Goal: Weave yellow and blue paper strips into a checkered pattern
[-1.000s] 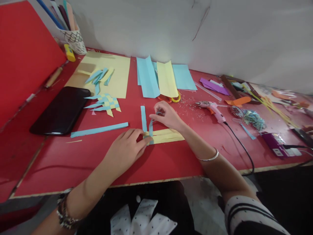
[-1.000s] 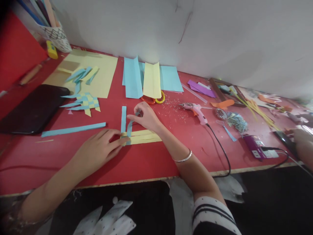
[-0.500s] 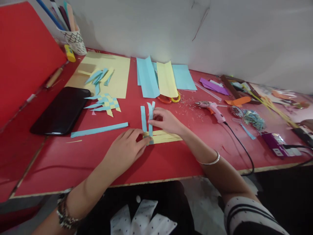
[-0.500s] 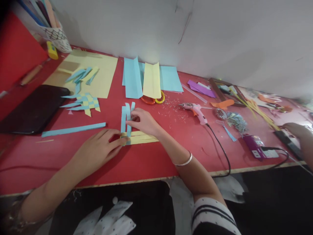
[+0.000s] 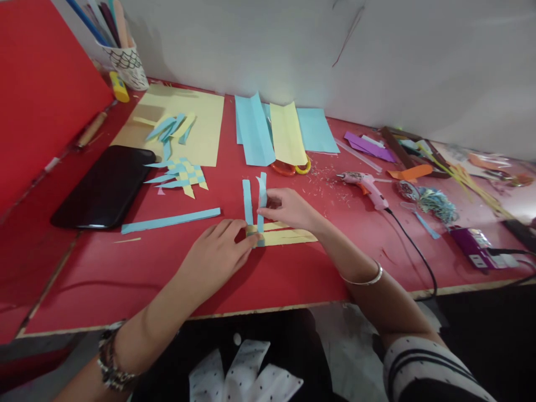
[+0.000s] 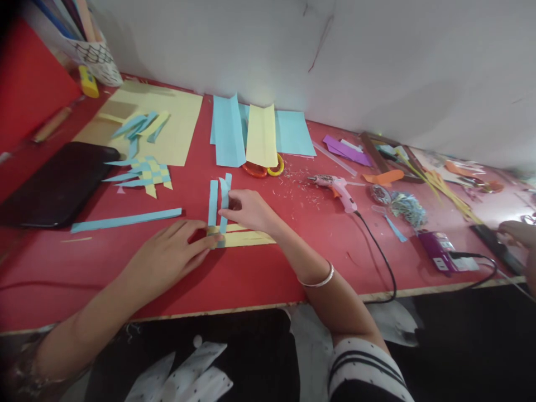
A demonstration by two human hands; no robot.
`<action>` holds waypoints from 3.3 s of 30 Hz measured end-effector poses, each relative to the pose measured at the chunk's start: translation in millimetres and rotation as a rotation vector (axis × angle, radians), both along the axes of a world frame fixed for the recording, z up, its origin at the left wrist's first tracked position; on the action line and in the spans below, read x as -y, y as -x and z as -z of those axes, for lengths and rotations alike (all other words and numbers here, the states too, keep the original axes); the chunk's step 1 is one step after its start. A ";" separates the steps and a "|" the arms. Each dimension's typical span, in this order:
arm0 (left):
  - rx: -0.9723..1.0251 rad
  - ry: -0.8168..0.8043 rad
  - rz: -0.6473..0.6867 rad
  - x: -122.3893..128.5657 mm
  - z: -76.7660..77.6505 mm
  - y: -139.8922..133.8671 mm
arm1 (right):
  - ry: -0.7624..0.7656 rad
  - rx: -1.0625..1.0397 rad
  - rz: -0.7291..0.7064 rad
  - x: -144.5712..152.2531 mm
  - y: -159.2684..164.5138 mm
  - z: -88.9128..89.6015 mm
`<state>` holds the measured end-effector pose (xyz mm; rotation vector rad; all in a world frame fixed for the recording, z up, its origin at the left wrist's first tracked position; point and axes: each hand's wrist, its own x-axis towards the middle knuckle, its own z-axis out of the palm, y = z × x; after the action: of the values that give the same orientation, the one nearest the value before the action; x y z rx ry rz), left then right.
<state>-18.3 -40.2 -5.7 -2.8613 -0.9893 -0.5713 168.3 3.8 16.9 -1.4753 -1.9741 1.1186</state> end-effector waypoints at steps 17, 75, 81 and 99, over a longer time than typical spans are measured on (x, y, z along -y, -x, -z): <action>0.033 0.060 0.001 0.6 3.8 -0.4 | 0.264 -0.127 0.075 3.4 0.7 -4.8; 0.072 0.275 -0.176 2.4 -4.2 -7.2 | 0.031 0.146 0.066 10.0 8.3 -6.3; 0.021 0.206 -0.275 4.8 -6.4 -17.8 | 0.066 0.055 0.075 10.0 7.8 -5.3; 0.064 0.215 -0.201 4.9 -1.4 -14.2 | 0.074 -0.030 0.099 7.0 5.9 5.9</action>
<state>-4.1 -45.1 -4.4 -2.8873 -1.4095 -0.5741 162.4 -3.2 11.0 -1.5667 -1.8359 1.1757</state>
